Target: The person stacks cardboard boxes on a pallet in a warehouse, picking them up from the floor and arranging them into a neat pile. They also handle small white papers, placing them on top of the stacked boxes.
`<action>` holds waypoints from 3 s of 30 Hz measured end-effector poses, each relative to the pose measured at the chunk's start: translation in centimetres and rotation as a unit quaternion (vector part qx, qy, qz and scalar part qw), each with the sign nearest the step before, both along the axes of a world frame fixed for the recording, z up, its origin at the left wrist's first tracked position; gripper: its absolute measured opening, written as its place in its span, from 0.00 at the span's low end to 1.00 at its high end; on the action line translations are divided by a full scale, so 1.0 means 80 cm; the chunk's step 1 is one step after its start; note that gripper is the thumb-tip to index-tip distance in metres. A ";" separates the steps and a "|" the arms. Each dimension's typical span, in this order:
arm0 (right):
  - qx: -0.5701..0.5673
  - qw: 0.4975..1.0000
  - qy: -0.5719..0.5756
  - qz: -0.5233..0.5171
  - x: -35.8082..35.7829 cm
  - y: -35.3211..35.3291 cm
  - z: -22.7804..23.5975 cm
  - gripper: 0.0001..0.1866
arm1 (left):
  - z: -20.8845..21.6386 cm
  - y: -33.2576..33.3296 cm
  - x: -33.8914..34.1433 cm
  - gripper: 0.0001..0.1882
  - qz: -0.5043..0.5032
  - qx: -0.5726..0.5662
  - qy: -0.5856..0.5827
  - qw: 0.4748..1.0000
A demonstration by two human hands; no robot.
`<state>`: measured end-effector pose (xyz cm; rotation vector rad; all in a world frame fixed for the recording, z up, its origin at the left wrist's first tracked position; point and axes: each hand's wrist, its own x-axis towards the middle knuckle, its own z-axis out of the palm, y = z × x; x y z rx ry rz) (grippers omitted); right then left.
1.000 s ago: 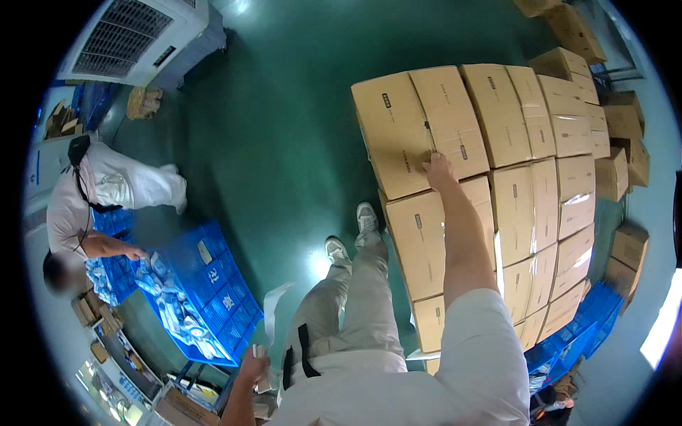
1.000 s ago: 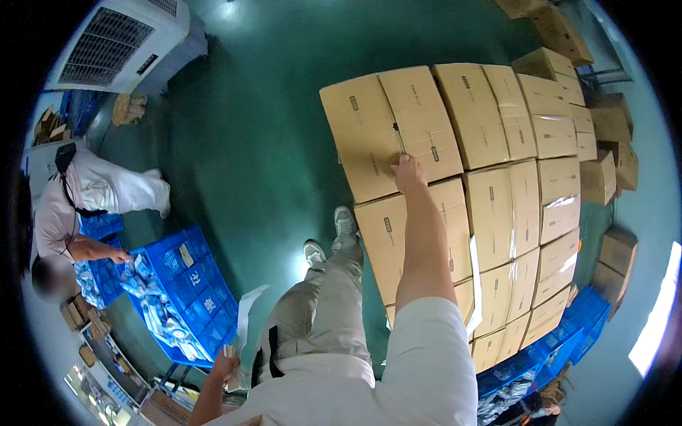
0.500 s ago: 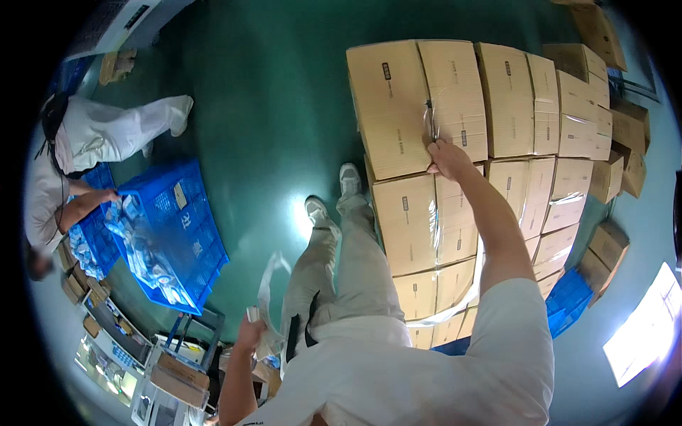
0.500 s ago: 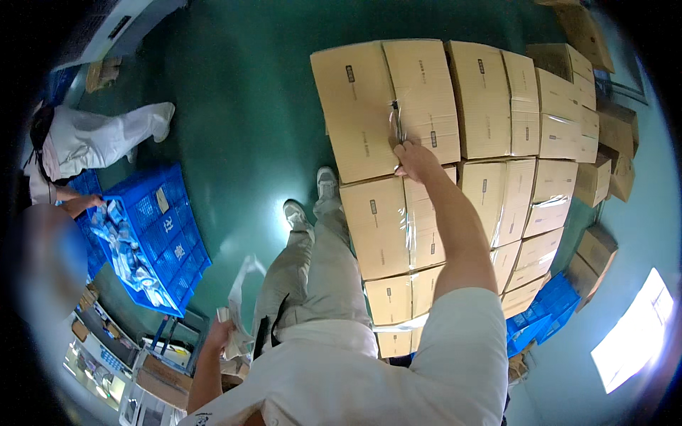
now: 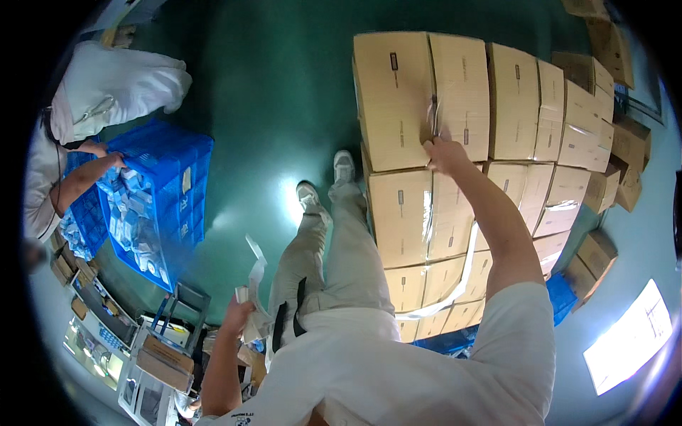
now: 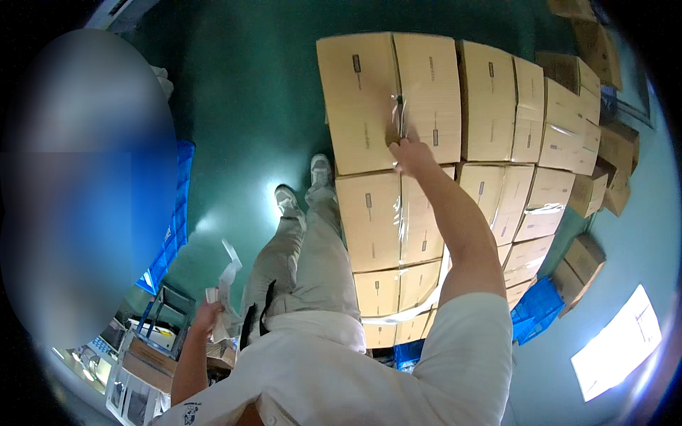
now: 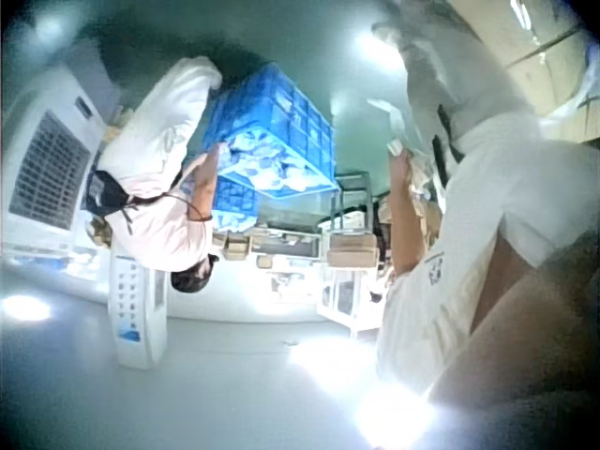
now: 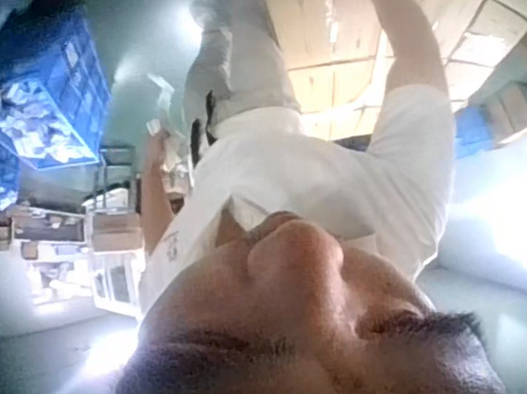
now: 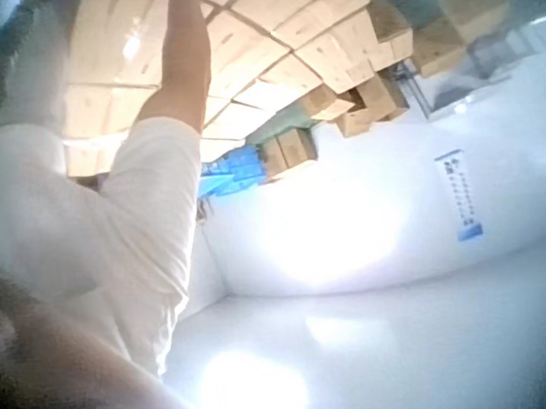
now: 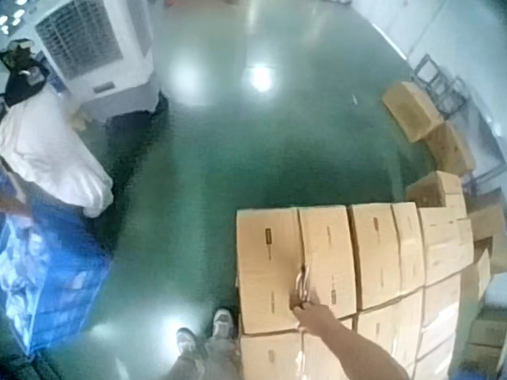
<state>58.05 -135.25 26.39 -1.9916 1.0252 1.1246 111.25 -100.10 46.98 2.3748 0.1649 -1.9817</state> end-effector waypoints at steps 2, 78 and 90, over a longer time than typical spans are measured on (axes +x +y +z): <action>-0.036 0.998 0.026 -0.046 0.020 -0.044 0.004 0.23 | 0.004 0.003 -0.002 0.39 -0.055 -0.032 -0.029 0.998; -0.236 -0.228 -0.395 -0.858 0.114 1.326 0.480 0.12 | 0.294 0.525 -0.542 0.46 -0.675 0.155 0.605 0.392; -0.164 -0.177 -0.398 -0.885 -0.022 1.052 0.167 0.20 | 0.226 0.342 -0.484 0.48 -0.455 -0.004 0.556 0.696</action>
